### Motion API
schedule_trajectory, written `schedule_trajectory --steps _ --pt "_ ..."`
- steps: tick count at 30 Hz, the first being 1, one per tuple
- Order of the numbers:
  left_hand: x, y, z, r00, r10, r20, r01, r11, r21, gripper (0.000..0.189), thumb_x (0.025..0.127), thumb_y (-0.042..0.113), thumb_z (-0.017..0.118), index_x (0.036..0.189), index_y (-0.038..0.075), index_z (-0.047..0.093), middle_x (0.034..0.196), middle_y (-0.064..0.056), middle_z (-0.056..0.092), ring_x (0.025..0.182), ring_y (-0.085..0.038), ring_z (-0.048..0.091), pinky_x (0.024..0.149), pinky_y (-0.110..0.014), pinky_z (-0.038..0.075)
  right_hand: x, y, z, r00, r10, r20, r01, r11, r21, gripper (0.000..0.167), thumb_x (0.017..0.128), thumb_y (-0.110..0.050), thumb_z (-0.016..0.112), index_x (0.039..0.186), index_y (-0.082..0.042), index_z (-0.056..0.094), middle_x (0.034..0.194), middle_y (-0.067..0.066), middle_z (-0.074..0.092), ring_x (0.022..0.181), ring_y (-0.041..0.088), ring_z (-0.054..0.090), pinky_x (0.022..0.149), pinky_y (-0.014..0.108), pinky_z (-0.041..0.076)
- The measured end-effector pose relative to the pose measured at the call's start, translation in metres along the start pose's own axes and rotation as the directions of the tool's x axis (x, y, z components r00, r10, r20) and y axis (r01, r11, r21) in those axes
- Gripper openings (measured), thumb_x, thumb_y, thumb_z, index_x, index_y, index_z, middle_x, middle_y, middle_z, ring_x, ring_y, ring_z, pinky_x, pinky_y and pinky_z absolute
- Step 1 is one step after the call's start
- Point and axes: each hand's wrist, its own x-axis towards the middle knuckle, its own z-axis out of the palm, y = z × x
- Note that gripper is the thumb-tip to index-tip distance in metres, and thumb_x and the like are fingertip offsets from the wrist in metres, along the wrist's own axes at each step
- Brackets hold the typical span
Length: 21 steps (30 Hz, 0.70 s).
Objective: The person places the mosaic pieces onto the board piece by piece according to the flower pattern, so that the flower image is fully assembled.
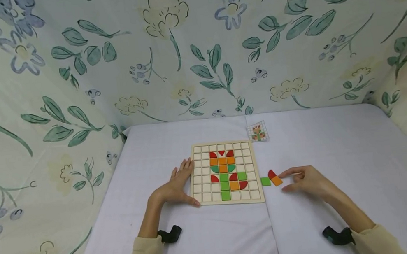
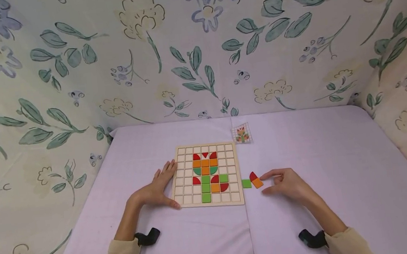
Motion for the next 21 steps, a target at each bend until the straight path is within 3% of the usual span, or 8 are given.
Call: schedule_trajectory --steps 7,21 --pt "0.0 0.0 0.001 1.0 0.001 -0.005 -0.001 1.0 0.012 0.142 0.068 0.045 0.096 0.166 0.006 0.001 0.176 -0.009 -0.006 0.163 -0.028 -0.013 0.133 -0.055 -0.007 0.007 -0.003 0.009 0.999 -0.013 -0.033 0.012 1.0 -0.011 0.051 0.08 -0.023 0.088 0.124 -0.003 0.071 0.058 -0.006 0.033 0.055 0.01 0.029 0.054 0.025 0.027" --pt "0.0 -0.002 0.002 1.0 0.014 -0.004 -0.014 1.0 0.021 0.142 0.068 0.046 0.096 0.166 0.006 0.001 0.175 -0.009 -0.008 0.163 -0.028 -0.014 0.132 -0.056 -0.007 0.011 -0.002 0.009 0.998 -0.059 -0.003 0.059 0.998 0.017 0.048 0.082 -0.021 0.087 0.123 -0.004 0.07 0.059 -0.005 0.03 0.055 0.01 0.027 0.052 0.024 0.026"
